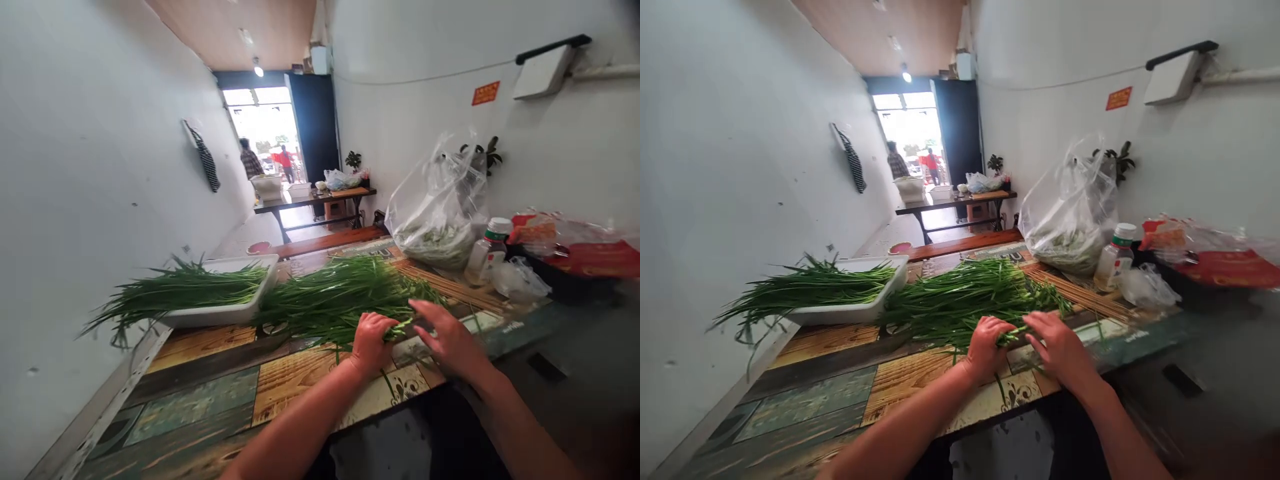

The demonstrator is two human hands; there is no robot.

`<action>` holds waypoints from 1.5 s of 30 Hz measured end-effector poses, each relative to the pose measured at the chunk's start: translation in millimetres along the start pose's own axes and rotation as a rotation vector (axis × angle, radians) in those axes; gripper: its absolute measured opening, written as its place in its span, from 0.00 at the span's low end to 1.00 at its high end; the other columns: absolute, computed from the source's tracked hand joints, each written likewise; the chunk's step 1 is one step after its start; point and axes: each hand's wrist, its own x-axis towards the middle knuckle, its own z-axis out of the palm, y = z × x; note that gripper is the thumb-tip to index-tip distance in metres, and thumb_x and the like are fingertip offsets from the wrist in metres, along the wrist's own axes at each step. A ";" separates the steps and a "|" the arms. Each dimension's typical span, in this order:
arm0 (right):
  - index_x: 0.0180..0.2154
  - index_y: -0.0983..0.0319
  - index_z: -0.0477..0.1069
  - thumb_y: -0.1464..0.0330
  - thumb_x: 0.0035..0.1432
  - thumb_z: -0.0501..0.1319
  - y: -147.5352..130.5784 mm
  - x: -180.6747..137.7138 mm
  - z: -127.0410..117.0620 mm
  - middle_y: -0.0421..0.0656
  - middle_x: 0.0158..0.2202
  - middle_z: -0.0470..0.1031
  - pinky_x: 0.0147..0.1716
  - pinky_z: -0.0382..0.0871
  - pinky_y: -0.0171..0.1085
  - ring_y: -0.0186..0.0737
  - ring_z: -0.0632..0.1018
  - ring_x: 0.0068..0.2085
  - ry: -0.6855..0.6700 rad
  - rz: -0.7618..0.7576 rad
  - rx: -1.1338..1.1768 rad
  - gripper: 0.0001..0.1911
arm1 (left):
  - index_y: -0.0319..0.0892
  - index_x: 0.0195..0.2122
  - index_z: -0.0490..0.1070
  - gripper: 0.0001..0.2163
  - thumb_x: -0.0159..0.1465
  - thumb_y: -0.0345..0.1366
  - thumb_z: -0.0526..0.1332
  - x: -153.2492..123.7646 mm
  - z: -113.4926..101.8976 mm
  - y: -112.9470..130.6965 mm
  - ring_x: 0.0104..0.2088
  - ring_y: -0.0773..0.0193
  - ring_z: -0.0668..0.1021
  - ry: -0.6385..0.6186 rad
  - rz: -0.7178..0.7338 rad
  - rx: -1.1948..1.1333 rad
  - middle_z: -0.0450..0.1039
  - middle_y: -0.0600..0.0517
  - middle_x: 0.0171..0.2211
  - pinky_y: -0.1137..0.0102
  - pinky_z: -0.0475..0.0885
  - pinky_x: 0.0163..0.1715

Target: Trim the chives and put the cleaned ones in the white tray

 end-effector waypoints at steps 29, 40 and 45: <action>0.25 0.61 0.74 0.46 0.42 0.62 -7.5 15.3 0.1 0.44 0.21 0.75 0.23 0.65 0.37 0.42 0.73 0.25 0.240 0.477 0.202 0.23 | 0.44 0.42 0.72 0.11 0.60 0.31 0.56 14.0 -34.3 29.3 0.39 0.59 0.74 0.180 -0.029 0.104 0.75 0.48 0.38 0.65 0.68 0.40; 0.27 0.60 0.74 0.57 0.53 0.56 4.0 23.8 23.2 0.47 0.32 0.76 0.37 0.67 0.40 0.43 0.75 0.34 0.142 0.366 0.000 0.15 | 0.42 0.42 0.71 0.08 0.64 0.34 0.55 8.2 -28.1 23.1 0.39 0.61 0.74 0.344 -0.073 -0.072 0.74 0.49 0.37 0.67 0.69 0.41; 0.25 0.61 0.74 0.56 0.54 0.56 6.3 25.8 30.2 0.44 0.28 0.76 0.33 0.65 0.38 0.41 0.74 0.30 0.155 0.415 0.080 0.17 | 0.42 0.41 0.71 0.07 0.65 0.36 0.56 7.2 -24.5 17.8 0.37 0.62 0.74 0.323 -0.090 -0.091 0.74 0.50 0.35 0.67 0.70 0.40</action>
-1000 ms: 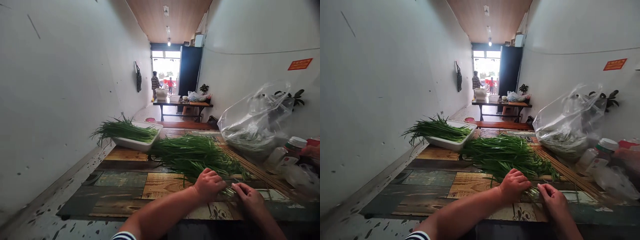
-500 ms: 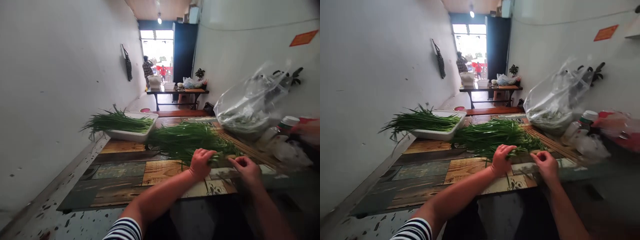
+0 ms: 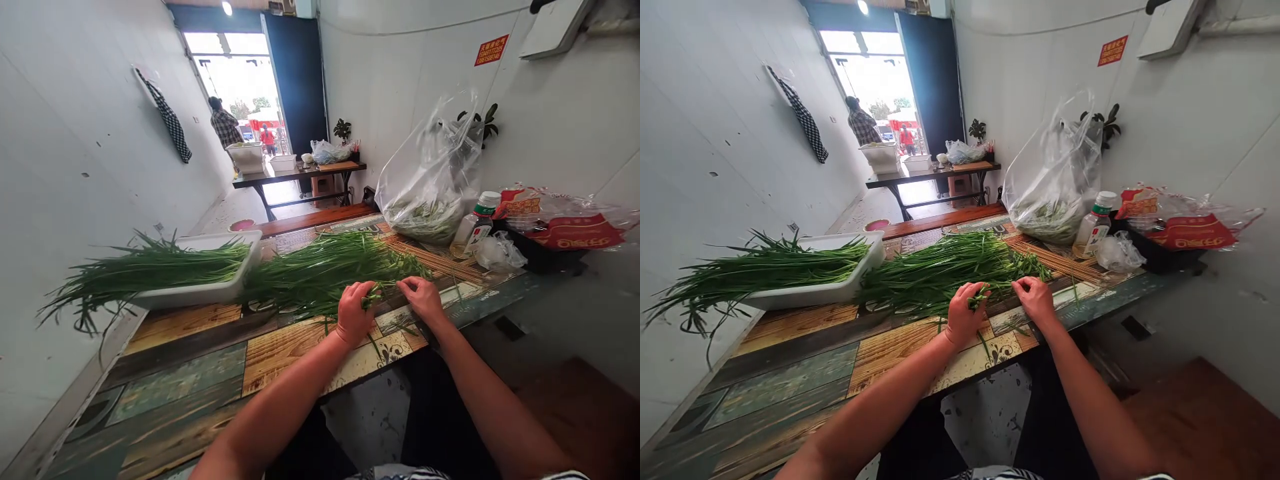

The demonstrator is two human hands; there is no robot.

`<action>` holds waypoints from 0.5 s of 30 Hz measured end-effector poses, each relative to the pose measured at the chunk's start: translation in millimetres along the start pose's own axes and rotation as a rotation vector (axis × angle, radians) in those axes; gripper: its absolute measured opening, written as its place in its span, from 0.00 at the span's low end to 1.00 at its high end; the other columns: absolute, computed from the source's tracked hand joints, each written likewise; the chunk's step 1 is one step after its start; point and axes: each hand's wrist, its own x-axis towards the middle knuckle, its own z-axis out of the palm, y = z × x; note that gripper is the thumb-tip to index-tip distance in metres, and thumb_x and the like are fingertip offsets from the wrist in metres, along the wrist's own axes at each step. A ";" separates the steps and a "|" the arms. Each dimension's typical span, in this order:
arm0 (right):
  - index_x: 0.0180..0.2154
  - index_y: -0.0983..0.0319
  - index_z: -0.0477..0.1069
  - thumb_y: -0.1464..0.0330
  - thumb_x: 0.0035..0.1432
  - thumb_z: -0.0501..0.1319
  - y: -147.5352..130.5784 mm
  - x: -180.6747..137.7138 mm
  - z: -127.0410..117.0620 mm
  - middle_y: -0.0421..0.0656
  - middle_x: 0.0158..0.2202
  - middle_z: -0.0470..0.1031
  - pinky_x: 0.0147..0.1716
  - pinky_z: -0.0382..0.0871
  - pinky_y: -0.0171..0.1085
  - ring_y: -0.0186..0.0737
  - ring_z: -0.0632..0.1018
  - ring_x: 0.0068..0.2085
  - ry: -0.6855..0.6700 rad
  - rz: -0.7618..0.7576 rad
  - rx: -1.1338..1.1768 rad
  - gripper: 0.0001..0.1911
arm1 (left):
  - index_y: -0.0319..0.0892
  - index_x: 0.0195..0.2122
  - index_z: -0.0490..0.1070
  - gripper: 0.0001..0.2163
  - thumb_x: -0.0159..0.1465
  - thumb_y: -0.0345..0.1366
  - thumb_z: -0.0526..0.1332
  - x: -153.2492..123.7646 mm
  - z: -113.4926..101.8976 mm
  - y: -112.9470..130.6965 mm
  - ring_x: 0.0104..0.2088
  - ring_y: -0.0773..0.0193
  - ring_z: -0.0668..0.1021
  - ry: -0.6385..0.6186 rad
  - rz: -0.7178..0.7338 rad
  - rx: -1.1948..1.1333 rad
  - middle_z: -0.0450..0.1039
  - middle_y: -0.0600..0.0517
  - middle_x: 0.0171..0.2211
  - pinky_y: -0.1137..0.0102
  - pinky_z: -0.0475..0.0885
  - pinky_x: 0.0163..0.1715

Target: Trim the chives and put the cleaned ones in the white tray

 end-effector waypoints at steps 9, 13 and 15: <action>0.25 0.61 0.72 0.57 0.56 0.59 -47.6 -35.0 -19.4 0.40 0.25 0.71 0.26 0.63 0.34 0.35 0.69 0.26 0.069 -0.178 0.218 0.15 | 0.44 0.44 0.72 0.12 0.65 0.39 0.53 0.5 -1.4 2.6 0.45 0.58 0.74 -0.108 0.140 0.023 0.76 0.49 0.43 0.60 0.65 0.50; 0.28 0.61 0.72 0.58 0.57 0.59 -50.8 -37.4 -18.8 0.40 0.26 0.71 0.27 0.65 0.34 0.34 0.70 0.27 0.087 -0.225 0.244 0.14 | 0.43 0.40 0.72 0.11 0.64 0.38 0.53 1.4 -1.9 2.6 0.43 0.59 0.75 -0.138 0.129 0.017 0.77 0.49 0.40 0.61 0.65 0.47; 0.36 0.61 0.73 0.59 0.57 0.59 -48.3 -36.6 -18.7 0.41 0.30 0.72 0.29 0.67 0.34 0.36 0.72 0.30 0.013 -0.268 0.245 0.13 | 0.42 0.39 0.72 0.10 0.64 0.38 0.53 2.3 -2.4 2.1 0.41 0.59 0.76 -0.146 0.130 0.002 0.77 0.49 0.38 0.61 0.65 0.47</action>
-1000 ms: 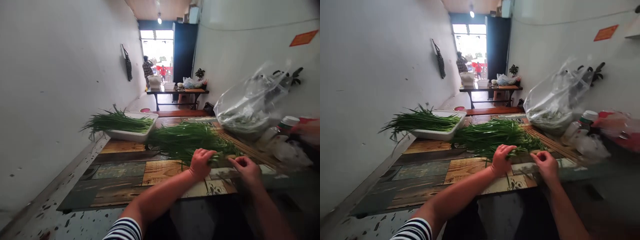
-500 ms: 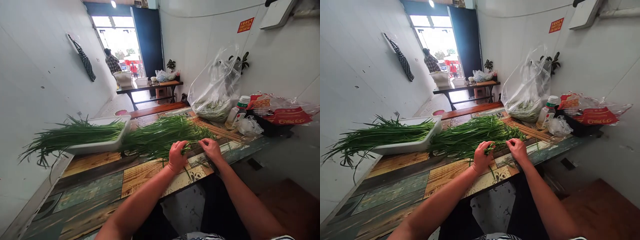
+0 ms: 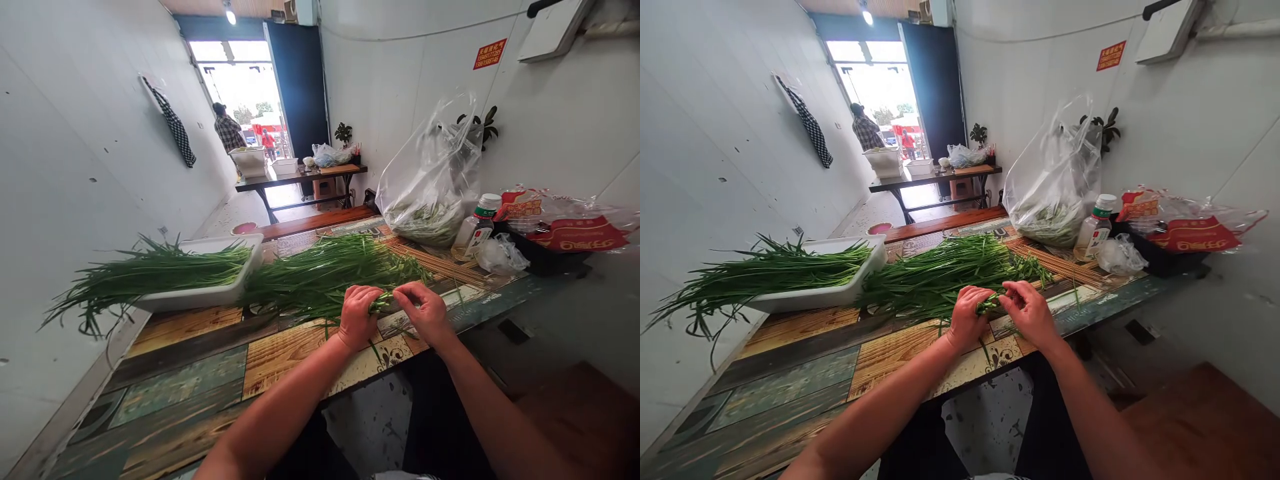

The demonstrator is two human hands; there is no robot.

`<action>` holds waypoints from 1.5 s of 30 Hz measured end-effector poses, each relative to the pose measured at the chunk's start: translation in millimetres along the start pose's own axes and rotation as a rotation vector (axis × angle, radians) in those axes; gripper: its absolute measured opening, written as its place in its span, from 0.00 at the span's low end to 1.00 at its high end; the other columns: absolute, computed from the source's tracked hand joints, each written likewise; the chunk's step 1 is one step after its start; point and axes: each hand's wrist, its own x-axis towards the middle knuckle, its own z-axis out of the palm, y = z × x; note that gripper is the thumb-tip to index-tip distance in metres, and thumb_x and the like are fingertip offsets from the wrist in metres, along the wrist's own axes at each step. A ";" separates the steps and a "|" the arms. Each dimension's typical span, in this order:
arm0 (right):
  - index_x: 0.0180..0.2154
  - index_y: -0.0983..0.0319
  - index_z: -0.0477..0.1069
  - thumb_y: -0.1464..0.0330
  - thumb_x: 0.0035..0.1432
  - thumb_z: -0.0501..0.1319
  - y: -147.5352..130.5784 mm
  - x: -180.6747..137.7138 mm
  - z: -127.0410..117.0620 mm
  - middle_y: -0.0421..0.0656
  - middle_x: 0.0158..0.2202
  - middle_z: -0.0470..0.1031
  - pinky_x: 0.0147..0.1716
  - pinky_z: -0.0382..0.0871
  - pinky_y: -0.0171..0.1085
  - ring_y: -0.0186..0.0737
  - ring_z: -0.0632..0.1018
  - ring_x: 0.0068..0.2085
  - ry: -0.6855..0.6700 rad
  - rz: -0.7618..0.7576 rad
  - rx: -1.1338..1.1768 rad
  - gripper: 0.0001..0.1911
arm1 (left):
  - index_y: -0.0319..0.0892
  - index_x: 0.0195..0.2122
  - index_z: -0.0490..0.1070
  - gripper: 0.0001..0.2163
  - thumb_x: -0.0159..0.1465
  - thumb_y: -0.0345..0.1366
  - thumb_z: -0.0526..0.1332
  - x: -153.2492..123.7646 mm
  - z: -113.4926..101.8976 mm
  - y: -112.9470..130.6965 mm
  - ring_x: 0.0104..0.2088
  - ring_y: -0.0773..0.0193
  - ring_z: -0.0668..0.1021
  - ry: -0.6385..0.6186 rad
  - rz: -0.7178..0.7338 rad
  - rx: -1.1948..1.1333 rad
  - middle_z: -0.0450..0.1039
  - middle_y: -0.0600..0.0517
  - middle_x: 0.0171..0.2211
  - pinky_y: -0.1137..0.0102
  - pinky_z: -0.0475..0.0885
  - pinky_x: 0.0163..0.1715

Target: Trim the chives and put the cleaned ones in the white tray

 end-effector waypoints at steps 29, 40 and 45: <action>0.30 0.60 0.79 0.47 0.46 0.61 48.8 5.5 -28.5 0.44 0.30 0.80 0.27 0.72 0.36 0.45 0.79 0.30 -0.069 0.349 -0.058 0.23 | 0.44 0.33 0.74 0.06 0.55 0.31 0.60 0.0 14.1 -6.8 0.35 0.64 0.77 -0.122 -0.039 0.102 0.79 0.54 0.32 0.63 0.60 0.46; 0.35 0.55 0.76 0.59 0.62 0.52 28.4 1.8 -9.9 0.45 0.34 0.75 0.36 0.72 0.41 0.42 0.76 0.36 -0.283 -0.211 -0.266 0.16 | 0.45 0.34 0.75 0.07 0.55 0.31 0.59 -1.4 15.1 -10.2 0.35 0.63 0.77 -0.175 -0.024 0.097 0.79 0.53 0.32 0.62 0.61 0.46; 0.35 0.55 0.76 0.57 0.59 0.56 42.7 -5.0 -11.6 0.42 0.35 0.77 0.35 0.72 0.37 0.41 0.78 0.36 -0.227 -0.060 -0.213 0.13 | 0.44 0.35 0.75 0.09 0.54 0.31 0.59 -0.7 14.1 -8.8 0.35 0.63 0.77 -0.177 -0.013 0.087 0.79 0.53 0.32 0.62 0.61 0.46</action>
